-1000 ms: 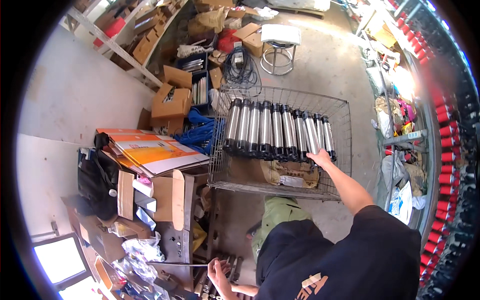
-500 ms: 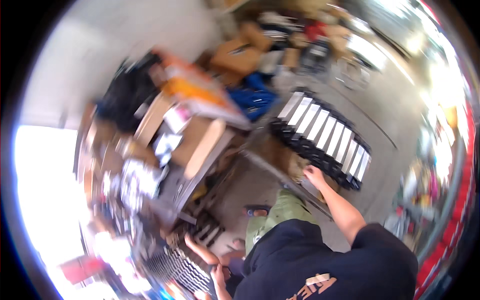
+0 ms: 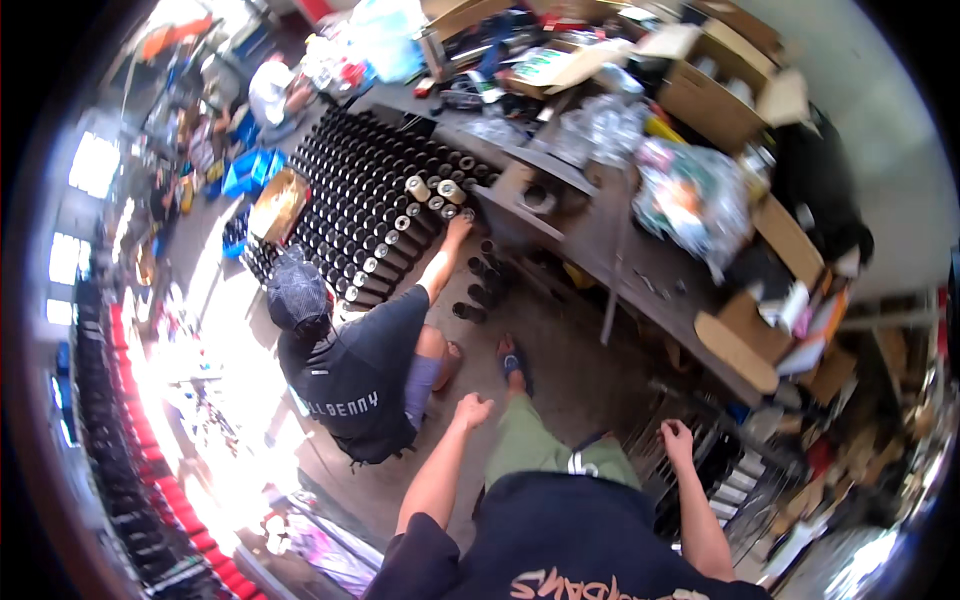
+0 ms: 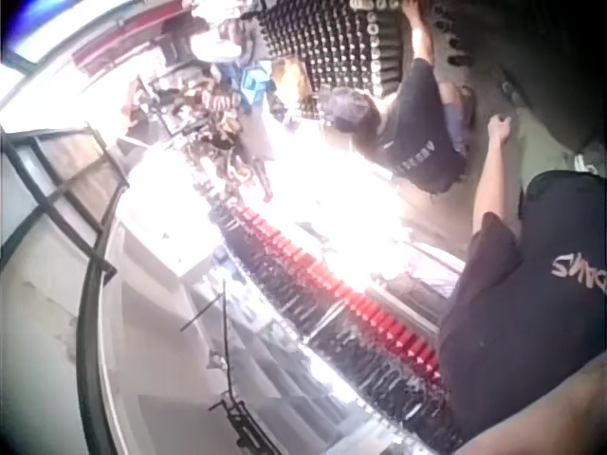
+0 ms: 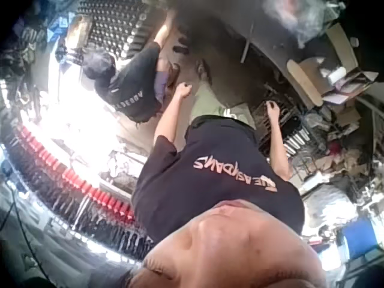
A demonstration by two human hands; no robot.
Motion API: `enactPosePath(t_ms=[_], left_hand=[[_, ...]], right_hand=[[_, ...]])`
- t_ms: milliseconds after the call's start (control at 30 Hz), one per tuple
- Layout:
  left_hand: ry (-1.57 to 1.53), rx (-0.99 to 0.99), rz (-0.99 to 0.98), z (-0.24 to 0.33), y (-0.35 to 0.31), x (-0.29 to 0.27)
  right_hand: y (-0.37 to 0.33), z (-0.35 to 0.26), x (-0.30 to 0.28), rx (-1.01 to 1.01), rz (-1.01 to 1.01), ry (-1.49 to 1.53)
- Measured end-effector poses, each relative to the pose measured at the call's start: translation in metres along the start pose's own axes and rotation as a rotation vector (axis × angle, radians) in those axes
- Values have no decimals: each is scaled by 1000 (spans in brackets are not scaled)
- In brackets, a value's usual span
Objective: The person assembles large metal cylinder components by attaching end caps, using a hand-operated press to secure parts, and placing the completed cylinders into a metal cart.
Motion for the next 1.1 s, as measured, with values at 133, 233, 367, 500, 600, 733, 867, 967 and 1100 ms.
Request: enactPosePath(t_ms=[133, 233, 367, 500, 600, 733, 867, 967, 1100], left_hand=[[22, -29, 102, 47, 98, -29], [-4, -103, 104, 79, 193, -70], [174, -103, 360, 87, 333, -99], [192, -271, 354, 52, 436, -101], [216, -217, 199, 45, 422, -88], [-157, -459, 187, 58, 317, -78], [-1031, -450, 167, 40, 143, -69], [-1022, -101, -26, 41, -86, -90], [-866, 223, 22, 124, -226, -126]], right_hand=[[62, -116, 63, 77, -6, -265], [113, -181, 125, 36, -47, -390], [159, -226, 190, 55, -84, -320], [179, -230, 213, 170, -48, -190], [178, -234, 213, 244, -52, -109], [177, -220, 199, 267, -92, 22], [160, -216, 151, 311, -151, 28], [132, -216, 102, 358, -214, 36], [122, -216, 49, 299, -238, -3]])
Point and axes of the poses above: each hand's wrist, its own y-axis towards the middle knuckle, its own x-axis out of the palm, z = x × y, the point moved 3 cm from there along y, towards the middle knuckle, and after that the axes turned 3 degrees about -z, right-handed, at the moved point
